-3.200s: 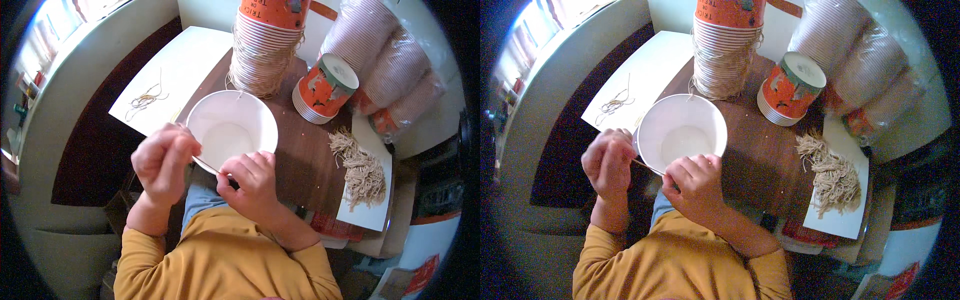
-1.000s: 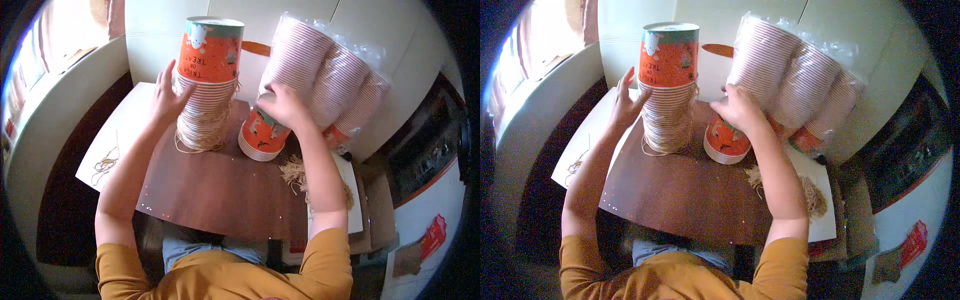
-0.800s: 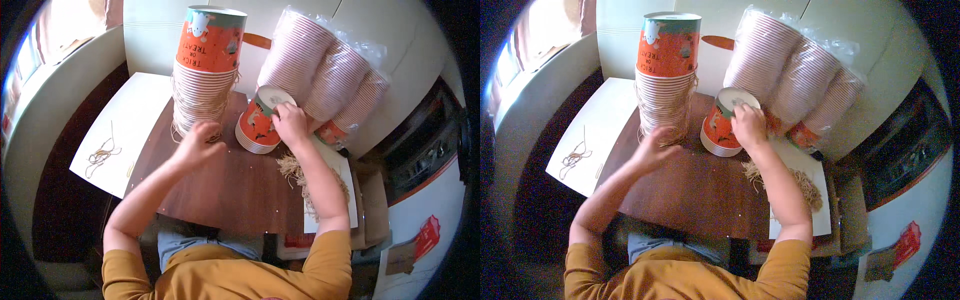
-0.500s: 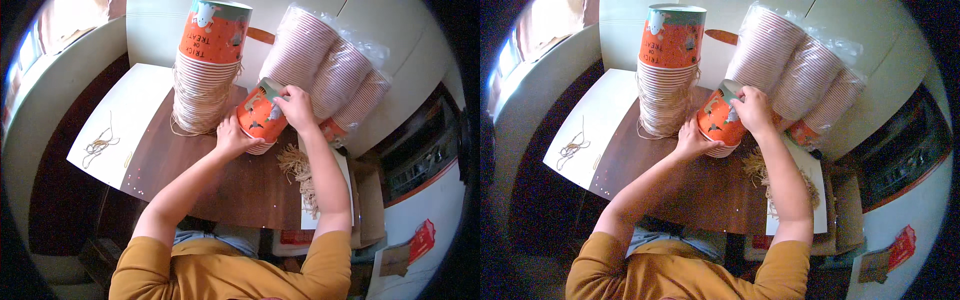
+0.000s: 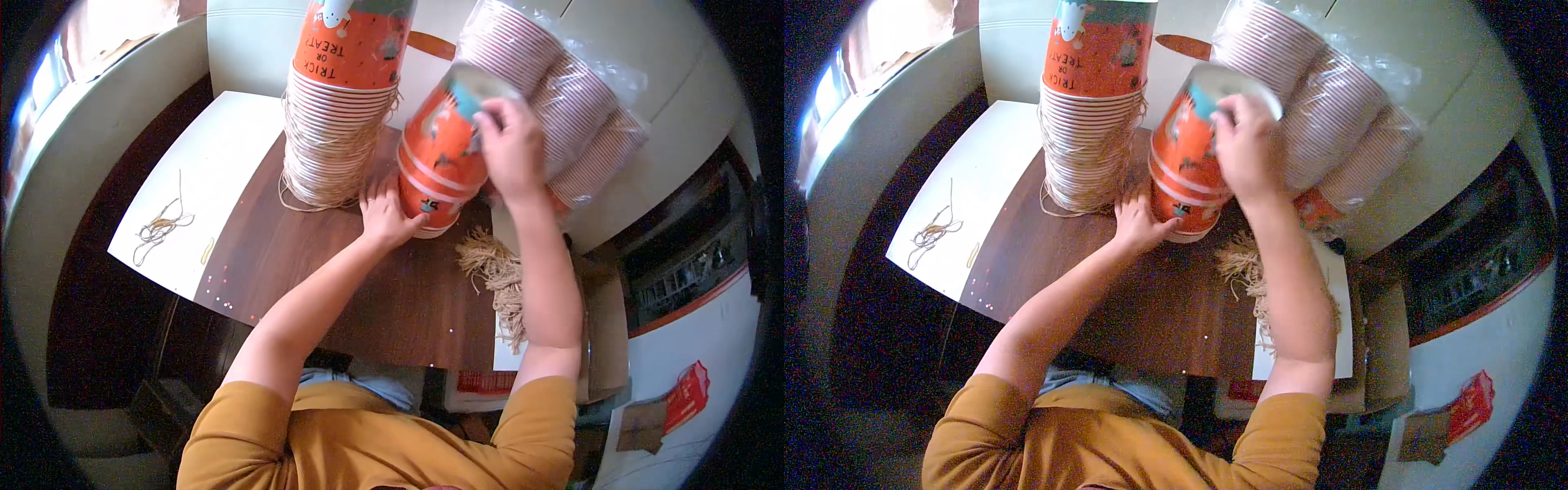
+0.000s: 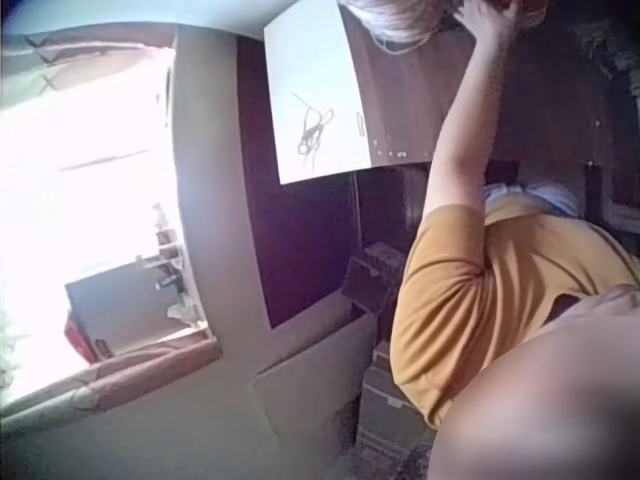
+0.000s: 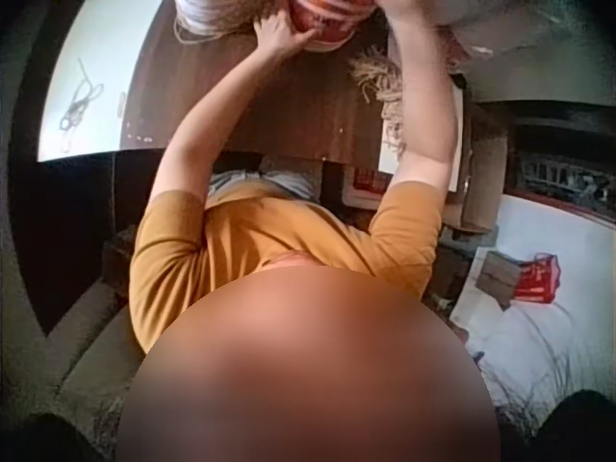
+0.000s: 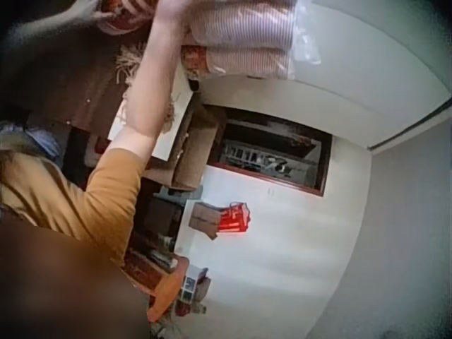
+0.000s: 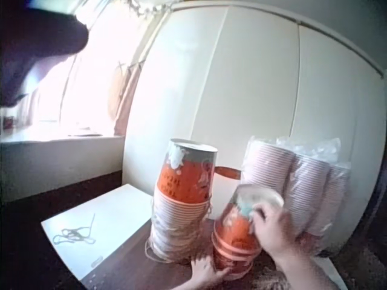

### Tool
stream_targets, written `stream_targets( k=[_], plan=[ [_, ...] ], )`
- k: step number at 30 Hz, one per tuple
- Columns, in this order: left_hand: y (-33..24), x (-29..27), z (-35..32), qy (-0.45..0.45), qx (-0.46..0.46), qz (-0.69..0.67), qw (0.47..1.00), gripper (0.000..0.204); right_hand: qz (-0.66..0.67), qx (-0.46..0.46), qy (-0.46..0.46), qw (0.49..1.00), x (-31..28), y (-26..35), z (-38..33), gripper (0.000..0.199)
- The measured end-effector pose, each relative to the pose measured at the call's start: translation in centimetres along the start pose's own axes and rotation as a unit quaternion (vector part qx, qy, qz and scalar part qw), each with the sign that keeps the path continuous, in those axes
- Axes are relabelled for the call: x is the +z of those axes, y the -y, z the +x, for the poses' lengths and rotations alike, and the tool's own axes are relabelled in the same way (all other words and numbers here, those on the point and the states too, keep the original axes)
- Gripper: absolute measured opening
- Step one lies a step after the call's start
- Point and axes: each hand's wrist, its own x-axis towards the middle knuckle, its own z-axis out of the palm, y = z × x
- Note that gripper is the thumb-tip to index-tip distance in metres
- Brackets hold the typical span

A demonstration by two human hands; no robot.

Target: Attaching rope handles to paper treat buckets by threading them through holes and tying knots.

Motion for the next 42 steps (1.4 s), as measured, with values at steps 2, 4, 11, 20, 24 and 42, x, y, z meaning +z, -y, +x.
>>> stream_targets(
  k=[2,4,11,20,24,42],
  plan=[
    [1.0,0.6,-0.3,0.000,0.011,0.005,1.000,0.115,-0.017,0.021,-0.055,0.998,-2.5,1.6,1.4,0.013],
    [0.9,0.2,-0.6,-0.020,0.015,-0.073,0.997,0.113,-0.013,-0.008,-0.080,0.997,-4.7,1.4,2.1,0.013],
    [-6.3,-6.1,0.1,0.031,0.004,-0.572,0.820,0.088,0.025,0.061,-0.040,0.997,-7.4,-1.0,2.2,0.015],
    [-5.1,-5.0,4.1,0.040,-0.190,-0.658,0.727,0.043,0.021,0.049,-0.124,0.991,-10.4,-2.4,5.4,0.021],
    [-1.4,-2.7,3.2,0.010,-0.325,-0.638,0.698,0.042,0.098,0.069,-0.272,0.955,-14.3,-0.3,1.9,0.029],
    [-4.6,-23.7,-11.4,0.144,0.129,-0.082,0.978,0.016,0.213,0.445,0.258,0.831,-3.7,4.3,-24.0,0.015]
  ],
)
